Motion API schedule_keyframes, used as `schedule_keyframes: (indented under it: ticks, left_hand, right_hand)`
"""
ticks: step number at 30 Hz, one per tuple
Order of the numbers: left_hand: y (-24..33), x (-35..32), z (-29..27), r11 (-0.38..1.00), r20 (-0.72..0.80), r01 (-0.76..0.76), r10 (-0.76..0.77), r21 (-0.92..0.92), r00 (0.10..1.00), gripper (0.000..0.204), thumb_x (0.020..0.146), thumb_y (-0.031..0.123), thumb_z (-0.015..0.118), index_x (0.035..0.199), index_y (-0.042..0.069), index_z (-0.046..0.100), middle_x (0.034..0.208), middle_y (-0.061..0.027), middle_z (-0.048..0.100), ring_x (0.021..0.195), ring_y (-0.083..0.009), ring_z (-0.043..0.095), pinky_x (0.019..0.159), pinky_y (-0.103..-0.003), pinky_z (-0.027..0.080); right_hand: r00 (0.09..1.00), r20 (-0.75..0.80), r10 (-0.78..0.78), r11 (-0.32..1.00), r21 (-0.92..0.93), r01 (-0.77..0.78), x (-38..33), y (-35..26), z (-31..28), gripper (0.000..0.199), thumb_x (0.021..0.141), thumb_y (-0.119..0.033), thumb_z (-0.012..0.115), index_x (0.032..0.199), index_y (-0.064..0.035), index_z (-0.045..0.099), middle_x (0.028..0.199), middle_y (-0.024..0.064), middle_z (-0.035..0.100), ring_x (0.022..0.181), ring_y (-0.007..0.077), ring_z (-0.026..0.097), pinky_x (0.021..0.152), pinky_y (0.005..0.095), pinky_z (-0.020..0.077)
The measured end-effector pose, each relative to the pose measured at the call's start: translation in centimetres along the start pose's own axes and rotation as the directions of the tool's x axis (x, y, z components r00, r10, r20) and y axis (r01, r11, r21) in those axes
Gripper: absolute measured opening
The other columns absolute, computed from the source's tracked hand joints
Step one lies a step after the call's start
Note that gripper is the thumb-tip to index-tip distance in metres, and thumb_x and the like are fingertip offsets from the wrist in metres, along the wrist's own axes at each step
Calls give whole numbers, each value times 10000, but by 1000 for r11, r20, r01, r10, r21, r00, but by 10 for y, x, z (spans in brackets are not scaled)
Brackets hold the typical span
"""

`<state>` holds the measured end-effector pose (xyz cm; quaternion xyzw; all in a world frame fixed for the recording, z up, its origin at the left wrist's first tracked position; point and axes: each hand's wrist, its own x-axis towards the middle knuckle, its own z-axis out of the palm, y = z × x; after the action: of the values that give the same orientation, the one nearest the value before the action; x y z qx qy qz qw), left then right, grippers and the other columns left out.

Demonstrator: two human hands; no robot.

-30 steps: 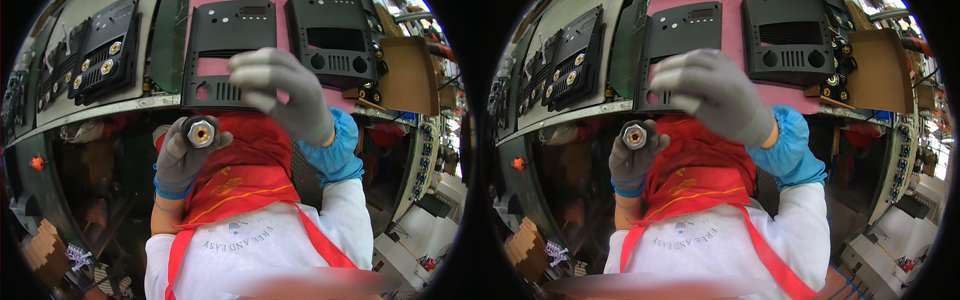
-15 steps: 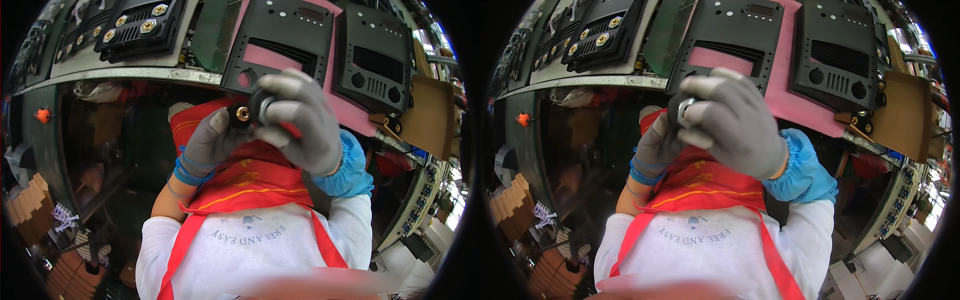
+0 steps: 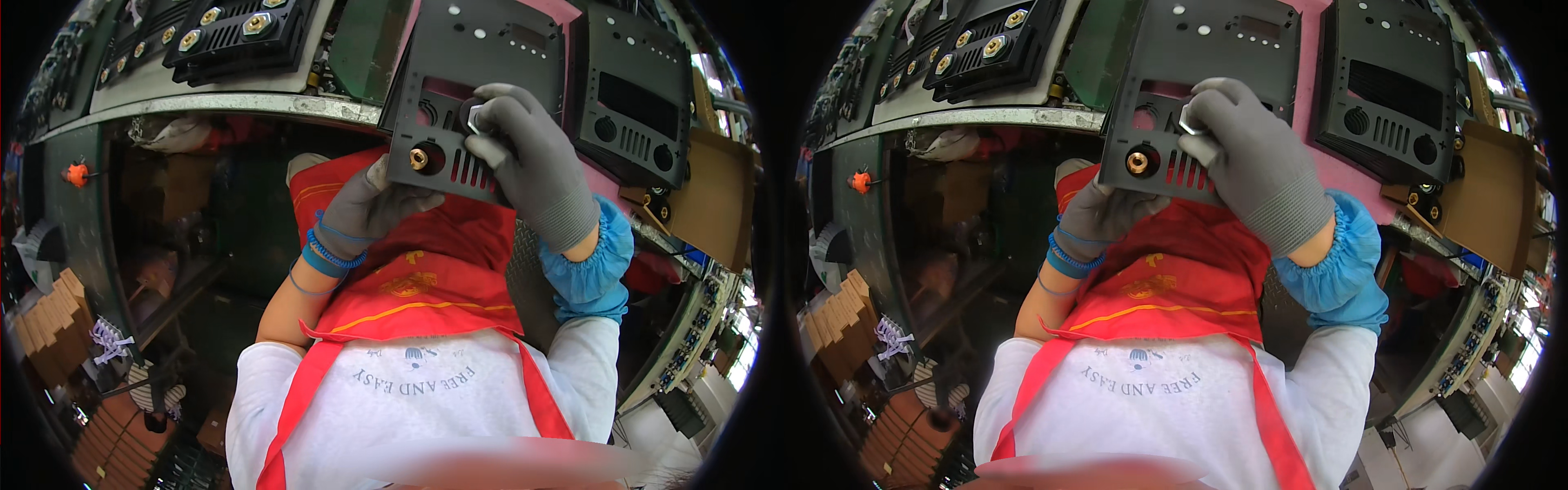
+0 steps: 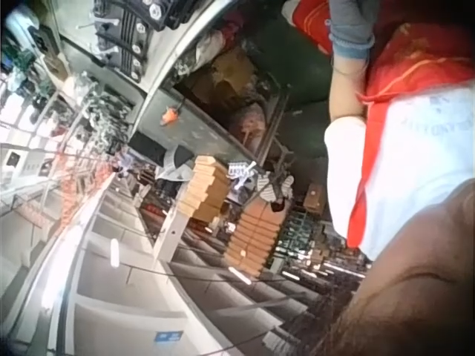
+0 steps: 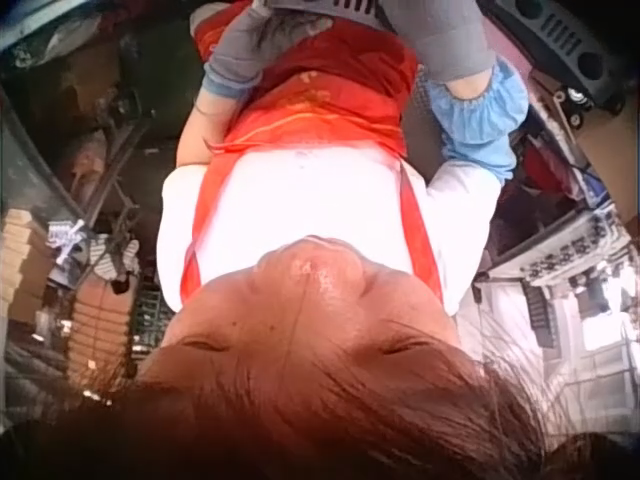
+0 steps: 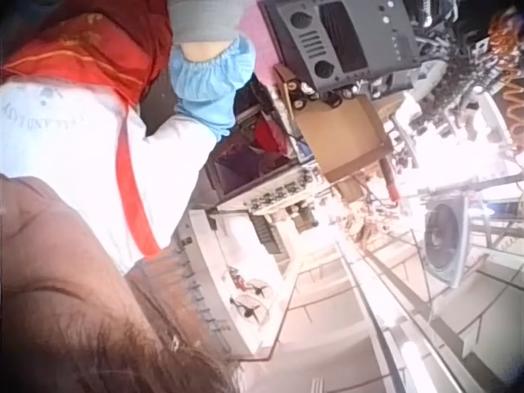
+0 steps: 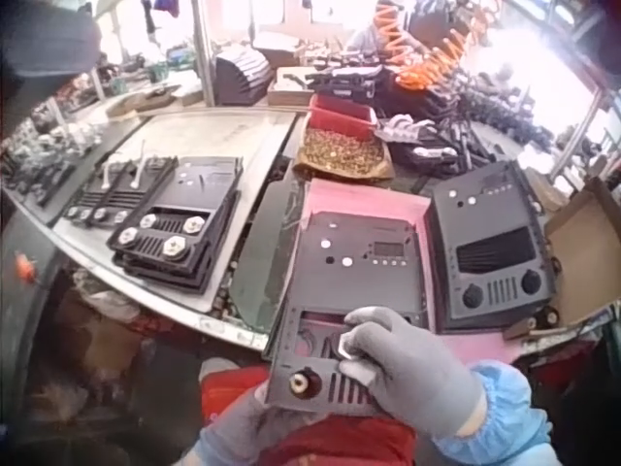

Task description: Assembling components into black plastic electronic enclosures at a workshop bench.

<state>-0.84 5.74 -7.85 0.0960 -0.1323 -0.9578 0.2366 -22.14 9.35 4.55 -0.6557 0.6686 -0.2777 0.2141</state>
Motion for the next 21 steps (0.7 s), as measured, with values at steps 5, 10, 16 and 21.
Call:
schedule_keyframes:
  ticks: [5, 10, 16, 21]
  left_hand:
    - [-4, 6, 0, 969, 212, 111, -63, -221, 975, 582, 971, 384, 523, 1394, 14, 368, 1353, -165, 495, 1218, -297, 533, 1043, -479, 447]
    - [-1, 9, 6, 995, 75, 81, -77, -55, 994, 608, 975, 413, 503, 1404, 10, 352, 1364, -168, 486, 1220, -301, 532, 1036, -494, 451]
    - [16, 9, 21, 992, 76, 88, -81, -90, 994, 583, 1005, 421, 413, 1397, -8, 363, 1377, -169, 484, 1250, -312, 504, 1071, -521, 390]
    - [15, 12, 16, 997, 155, 63, -53, -54, 986, 504, 1027, 334, 367, 1386, -20, 380, 1349, -178, 509, 1259, -313, 495, 1083, -522, 374]
  right_hand:
    - [999, 38, -15, 1000, 11, 15, -10, -3, 3, 208, 791, -27, 680, 950, 6, 549, 1144, 155, 597, 941, 317, 635, 782, 340, 522]
    - [999, -13, -37, 999, -9, 37, -5, 0, 4, 208, 781, -33, 688, 938, -1, 554, 1135, 167, 606, 926, 325, 641, 773, 351, 521]
    - [987, 65, -147, 985, -86, 152, 2, 4, -5, 222, 767, -69, 708, 936, -27, 571, 1162, 150, 622, 984, 336, 626, 826, 382, 509]
    - [878, 240, -414, 909, 47, 415, 23, 1, -2, 237, 787, -169, 707, 971, -64, 601, 1198, 114, 622, 1105, 328, 575, 943, 415, 454]
